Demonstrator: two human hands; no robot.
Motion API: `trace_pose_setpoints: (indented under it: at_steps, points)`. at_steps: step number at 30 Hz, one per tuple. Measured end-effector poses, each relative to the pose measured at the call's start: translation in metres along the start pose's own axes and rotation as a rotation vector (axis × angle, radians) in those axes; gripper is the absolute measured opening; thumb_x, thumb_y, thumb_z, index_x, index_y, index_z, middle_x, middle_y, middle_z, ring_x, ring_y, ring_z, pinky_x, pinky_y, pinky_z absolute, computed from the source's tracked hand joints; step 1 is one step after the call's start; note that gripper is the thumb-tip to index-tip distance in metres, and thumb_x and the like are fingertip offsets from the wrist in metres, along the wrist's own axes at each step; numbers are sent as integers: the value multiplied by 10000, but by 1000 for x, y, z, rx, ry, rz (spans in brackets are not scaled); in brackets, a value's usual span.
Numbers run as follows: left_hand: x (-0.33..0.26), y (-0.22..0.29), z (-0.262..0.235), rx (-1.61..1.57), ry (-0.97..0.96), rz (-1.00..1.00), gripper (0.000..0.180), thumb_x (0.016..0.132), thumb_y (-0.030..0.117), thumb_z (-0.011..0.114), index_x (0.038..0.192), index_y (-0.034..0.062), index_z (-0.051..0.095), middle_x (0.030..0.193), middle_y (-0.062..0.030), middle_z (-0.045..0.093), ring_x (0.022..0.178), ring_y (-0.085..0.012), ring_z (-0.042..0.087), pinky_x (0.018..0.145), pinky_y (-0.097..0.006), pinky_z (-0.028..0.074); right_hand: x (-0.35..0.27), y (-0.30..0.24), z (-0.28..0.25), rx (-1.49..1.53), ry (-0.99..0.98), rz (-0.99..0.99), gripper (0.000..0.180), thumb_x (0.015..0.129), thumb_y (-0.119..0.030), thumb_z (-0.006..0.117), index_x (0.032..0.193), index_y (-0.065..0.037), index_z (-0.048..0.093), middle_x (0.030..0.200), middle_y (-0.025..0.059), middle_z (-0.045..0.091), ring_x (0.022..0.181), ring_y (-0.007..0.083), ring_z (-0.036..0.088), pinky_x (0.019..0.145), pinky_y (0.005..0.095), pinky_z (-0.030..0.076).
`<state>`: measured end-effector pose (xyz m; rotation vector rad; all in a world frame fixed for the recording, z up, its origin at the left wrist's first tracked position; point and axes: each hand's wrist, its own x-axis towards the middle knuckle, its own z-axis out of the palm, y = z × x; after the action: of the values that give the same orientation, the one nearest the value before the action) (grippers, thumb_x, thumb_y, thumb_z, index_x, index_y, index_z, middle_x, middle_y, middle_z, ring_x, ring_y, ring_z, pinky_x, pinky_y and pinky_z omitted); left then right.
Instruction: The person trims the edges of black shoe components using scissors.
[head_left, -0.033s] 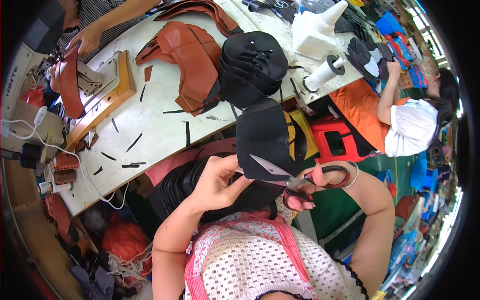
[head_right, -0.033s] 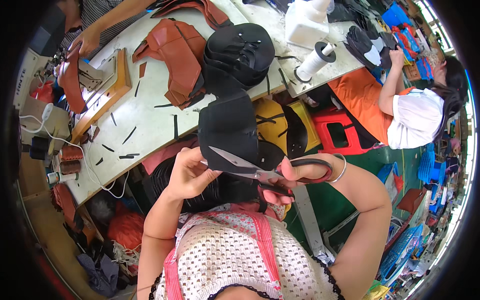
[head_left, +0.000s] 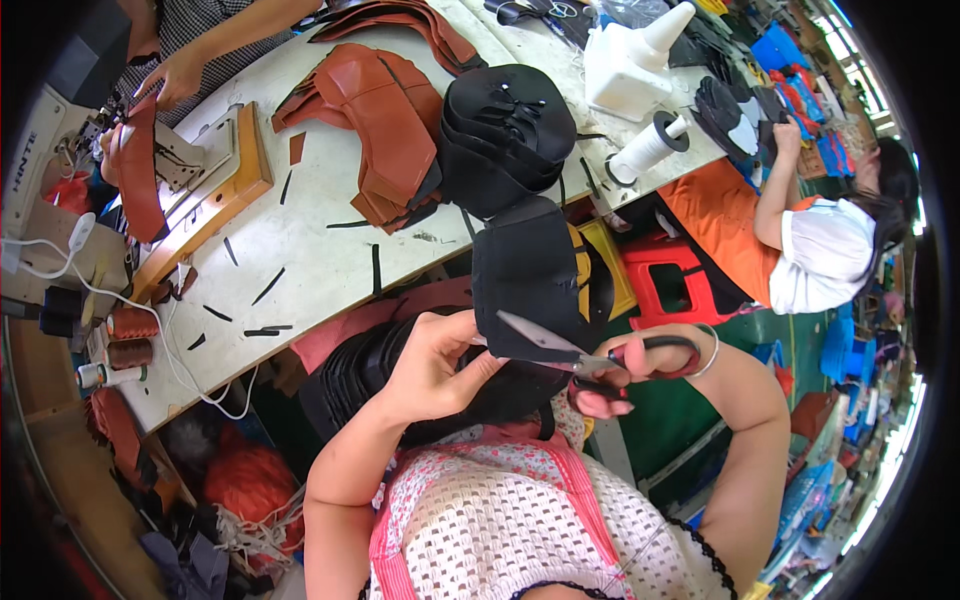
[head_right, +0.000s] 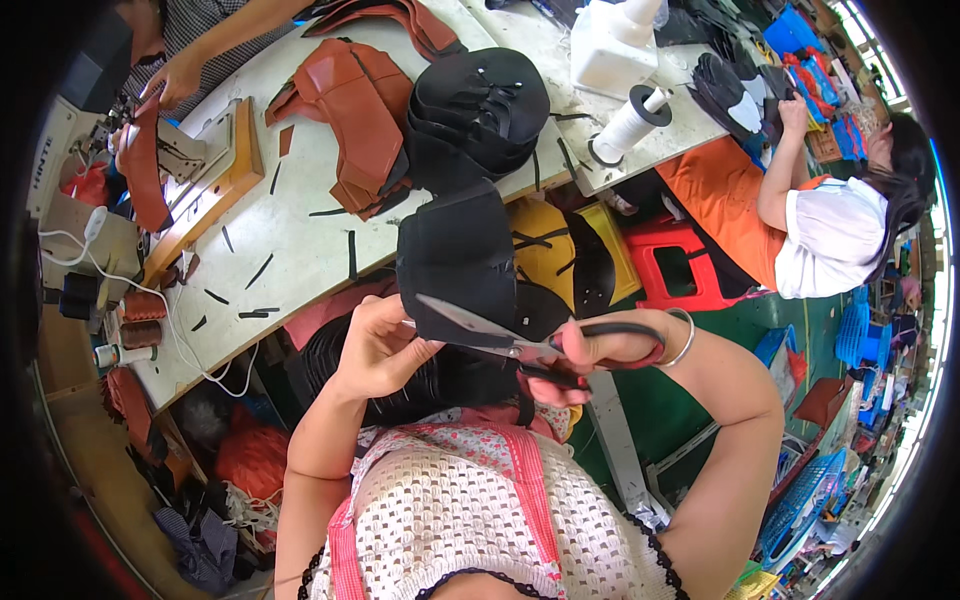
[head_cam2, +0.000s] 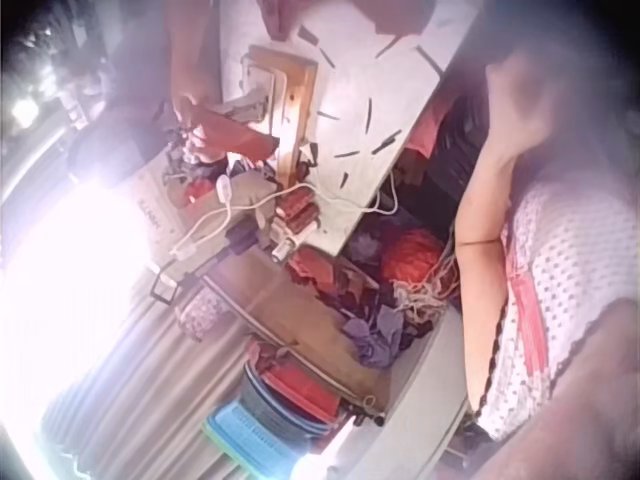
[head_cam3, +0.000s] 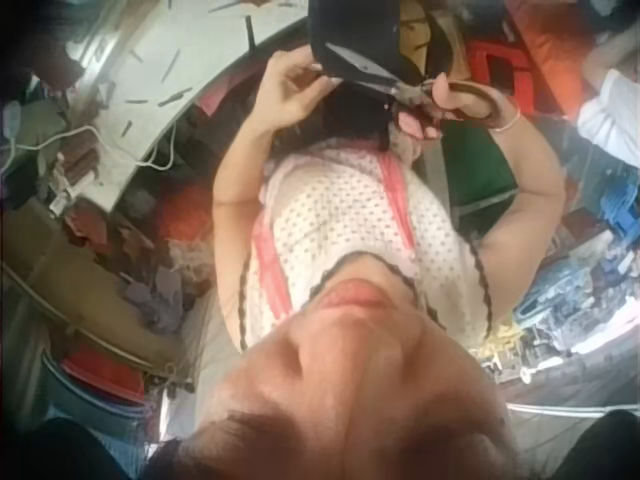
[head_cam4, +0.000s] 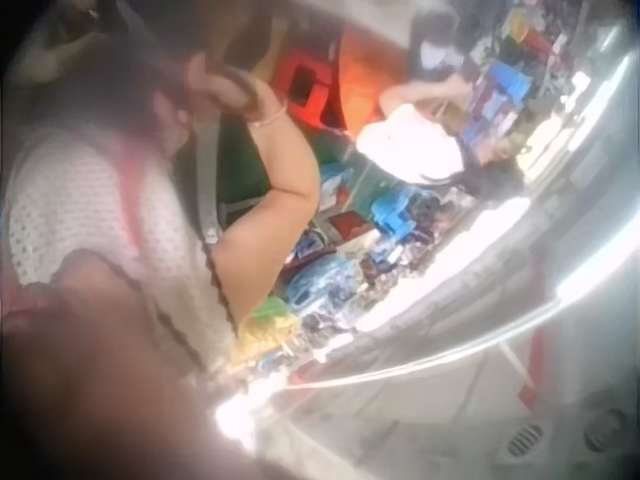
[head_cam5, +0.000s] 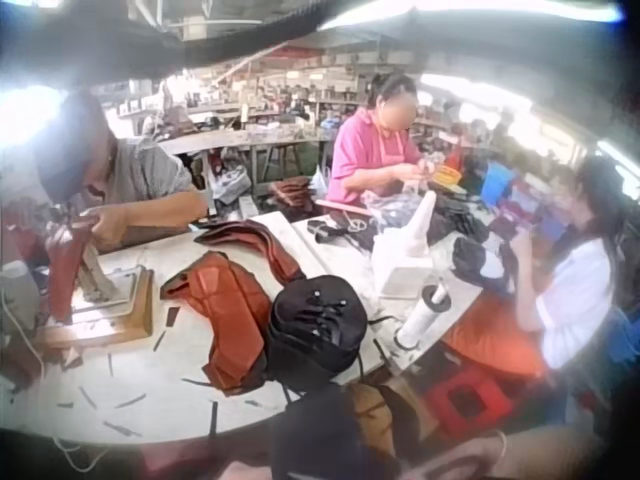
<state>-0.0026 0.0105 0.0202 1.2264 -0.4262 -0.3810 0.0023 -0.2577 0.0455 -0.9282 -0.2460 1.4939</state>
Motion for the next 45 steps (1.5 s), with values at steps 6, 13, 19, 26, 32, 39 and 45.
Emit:
trace_pose_setpoints:
  at_steps: [6, 13, 19, 26, 32, 39, 45]
  points:
    - [-3, -4, -2, 77, 30, 88, 211, 834, -93, 568, 1037, -68, 619, 966, -125, 674, 881, -119, 610, 812, -256, 478, -18, -14, 20, -246, 292, -21, 638, 775, -657, 591, 685, -26, 551, 584, 24, 529, 456, 63, 499, 438, 191, 385]
    - [-6, 65, 26, 627, 177, 393, 223, 731, -82, 647, 948, -28, 657, 881, -173, 656, 787, -293, 657, 721, -304, 504, 17, -75, 72, -346, 916, -585, 203, 781, -66, 702, 903, -14, 548, 693, 9, 556, 574, 66, 526, 520, 214, 415]
    - [-40, 43, -5, -170, 338, 389, 305, 886, -28, 517, 1188, -36, 477, 1132, -115, 581, 1003, -173, 582, 878, -308, 478, 59, -102, 68, -820, 866, -673, 198, 760, -72, 727, 881, -26, 577, 678, -22, 540, 579, 43, 484, 534, 203, 380]
    - [-49, 7, -23, -253, 483, 255, 142, 928, 27, 527, 1063, -15, 522, 1017, -79, 606, 924, -133, 606, 827, -292, 525, 94, -70, 34, -946, 1077, -817, 171, 750, -71, 714, 833, -21, 574, 613, -3, 533, 524, 53, 474, 475, 219, 364]
    - [-44, 8, -18, -281, 526, 303, 166, 919, -11, 521, 1084, -19, 503, 1050, -91, 602, 956, -141, 607, 849, -299, 521, 56, -28, 48, -426, 233, -169, 876, 655, -852, 434, 875, -13, 554, 741, 10, 531, 631, 61, 480, 569, 209, 412]
    - [-39, 8, -13, -255, 509, 377, 156, 919, -67, 467, 1070, -28, 468, 1073, -127, 588, 1011, -201, 601, 882, -365, 529, 56, 6, 29, -84, -1, -109, 954, 673, -867, 358, 968, 18, 557, 838, 35, 528, 641, 83, 448, 626, 227, 375]
    - [-43, 10, -17, -285, 526, 349, 154, 925, -71, 443, 1074, -38, 457, 1098, -145, 574, 1044, -235, 589, 891, -407, 529, 61, 9, 9, -11, -102, -52, 1035, 596, -906, 359, 996, 32, 540, 914, 94, 544, 648, 86, 458, 584, 209, 371]
